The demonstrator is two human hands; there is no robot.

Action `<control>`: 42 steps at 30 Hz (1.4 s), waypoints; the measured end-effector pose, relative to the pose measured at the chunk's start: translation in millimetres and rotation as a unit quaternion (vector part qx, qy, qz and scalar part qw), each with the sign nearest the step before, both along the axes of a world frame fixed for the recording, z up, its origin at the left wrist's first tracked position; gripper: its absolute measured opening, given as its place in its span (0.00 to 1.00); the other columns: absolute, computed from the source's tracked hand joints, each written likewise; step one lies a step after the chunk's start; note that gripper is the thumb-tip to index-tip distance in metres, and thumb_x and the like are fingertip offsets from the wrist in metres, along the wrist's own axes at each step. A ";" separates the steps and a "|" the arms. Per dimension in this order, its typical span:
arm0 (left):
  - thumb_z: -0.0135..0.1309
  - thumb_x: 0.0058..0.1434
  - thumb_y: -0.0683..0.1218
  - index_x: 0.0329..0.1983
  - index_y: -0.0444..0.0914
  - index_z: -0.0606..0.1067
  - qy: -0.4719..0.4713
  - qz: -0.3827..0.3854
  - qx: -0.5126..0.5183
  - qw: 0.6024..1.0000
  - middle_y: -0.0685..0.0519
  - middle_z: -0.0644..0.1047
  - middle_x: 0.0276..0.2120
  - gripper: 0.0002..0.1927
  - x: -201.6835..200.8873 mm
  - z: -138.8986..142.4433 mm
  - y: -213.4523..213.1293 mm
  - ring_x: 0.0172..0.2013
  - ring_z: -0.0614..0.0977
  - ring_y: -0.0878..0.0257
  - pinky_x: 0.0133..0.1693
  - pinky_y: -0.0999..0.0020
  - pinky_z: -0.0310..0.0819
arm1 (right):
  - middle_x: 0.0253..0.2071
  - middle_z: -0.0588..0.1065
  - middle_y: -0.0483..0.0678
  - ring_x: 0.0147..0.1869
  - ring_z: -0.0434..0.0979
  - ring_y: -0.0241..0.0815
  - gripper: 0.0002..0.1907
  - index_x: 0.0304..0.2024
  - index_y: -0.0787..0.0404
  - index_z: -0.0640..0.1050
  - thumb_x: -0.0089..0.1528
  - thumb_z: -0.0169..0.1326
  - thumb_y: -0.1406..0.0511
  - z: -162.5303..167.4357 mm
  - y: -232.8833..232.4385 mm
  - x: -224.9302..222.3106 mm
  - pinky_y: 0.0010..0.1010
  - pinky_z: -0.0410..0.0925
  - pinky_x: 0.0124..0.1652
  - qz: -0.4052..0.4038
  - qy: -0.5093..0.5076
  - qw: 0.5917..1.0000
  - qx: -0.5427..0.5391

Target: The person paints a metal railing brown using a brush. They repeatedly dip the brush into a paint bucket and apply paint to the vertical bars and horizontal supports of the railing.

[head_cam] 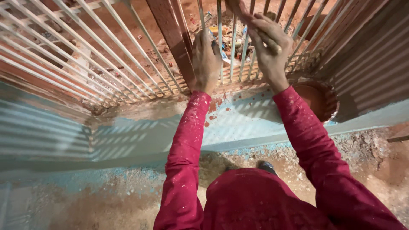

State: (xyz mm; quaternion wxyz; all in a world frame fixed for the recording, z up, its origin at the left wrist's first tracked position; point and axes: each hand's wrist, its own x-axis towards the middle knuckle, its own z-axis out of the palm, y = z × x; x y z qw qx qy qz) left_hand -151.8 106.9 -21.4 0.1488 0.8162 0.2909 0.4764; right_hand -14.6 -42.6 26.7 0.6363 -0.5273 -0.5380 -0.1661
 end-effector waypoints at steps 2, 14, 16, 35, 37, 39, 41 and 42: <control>0.55 0.66 0.39 0.68 0.34 0.61 0.015 0.005 -0.010 1.000 0.44 0.73 0.54 0.28 -2.7 2.7 -0.1 0.46 0.82 0.55 0.35 0.65 0.86 | 0.55 0.81 0.54 0.55 0.86 0.45 0.09 0.53 0.58 0.83 0.69 0.64 0.67 -2.0 -3.4 -3.2 0.38 0.78 0.54 0.015 0.060 0.998 -0.029; 0.53 0.64 0.40 0.71 0.35 0.60 0.032 0.015 0.030 0.999 0.44 0.72 0.62 0.32 -2.2 9.3 -3.7 0.53 0.82 0.53 0.45 0.60 0.85 | 0.56 0.81 0.54 0.52 0.86 0.45 0.07 0.51 0.59 0.83 0.71 0.63 0.68 1.0 2.5 -1.1 0.36 0.80 0.48 0.055 0.036 0.998 0.016; 0.52 0.70 0.42 0.73 0.35 0.59 0.035 0.010 -0.009 0.999 0.45 0.72 0.62 0.29 -0.9 8.3 -0.7 0.51 0.82 0.56 0.42 0.62 0.85 | 0.55 0.82 0.54 0.51 0.87 0.45 0.06 0.50 0.58 0.84 0.71 0.62 0.68 -14.4 7.7 -5.7 0.36 0.80 0.45 0.075 0.061 0.995 0.003; 0.46 0.72 0.44 0.74 0.37 0.57 0.053 0.005 -0.065 0.996 0.43 0.68 0.66 0.28 -2.7 2.3 -7.3 0.48 0.83 0.58 0.35 0.70 0.85 | 0.57 0.80 0.55 0.60 0.83 0.49 0.09 0.49 0.57 0.84 0.66 0.65 0.70 -42.2 -11.4 -15.1 0.42 0.77 0.56 0.060 0.044 0.992 -0.098; 0.47 0.72 0.44 0.74 0.37 0.57 0.061 0.012 -0.065 0.996 0.43 0.69 0.65 0.29 -3.5 2.2 -9.7 0.49 0.83 0.58 0.36 0.69 0.85 | 0.57 0.80 0.55 0.60 0.83 0.49 0.09 0.49 0.57 0.84 0.66 0.66 0.70 -40.6 -13.6 -15.1 0.41 0.78 0.56 0.064 0.032 0.992 -0.101; 0.47 0.68 0.44 0.74 0.34 0.55 0.065 0.008 -0.108 0.992 0.41 0.68 0.64 0.32 -2.2 1.3 -7.8 0.45 0.83 0.56 0.31 0.67 0.84 | 0.57 0.80 0.55 0.57 0.85 0.46 0.08 0.47 0.55 0.84 0.65 0.66 0.69 -33.6 -11.7 -10.3 0.38 0.81 0.52 0.075 0.057 0.991 -0.097; 0.46 0.64 0.41 0.73 0.32 0.56 0.049 0.018 -0.010 0.999 0.40 0.68 0.65 0.33 -4.6 -5.4 -6.6 0.50 0.82 0.54 0.36 0.69 0.85 | 0.57 0.80 0.55 0.58 0.85 0.48 0.09 0.48 0.57 0.84 0.66 0.66 0.70 -28.1 -11.5 -4.3 0.40 0.80 0.55 0.048 0.027 0.996 -0.072; 0.46 0.62 0.40 0.72 0.32 0.57 0.040 0.023 0.041 0.998 0.39 0.68 0.65 0.34 -3.9 -8.2 -4.0 0.53 0.81 0.53 0.38 0.70 0.86 | 0.58 0.80 0.56 0.58 0.85 0.48 0.09 0.49 0.57 0.84 0.66 0.67 0.70 -26.9 -10.5 -1.4 0.41 0.80 0.57 0.035 0.010 0.998 -0.057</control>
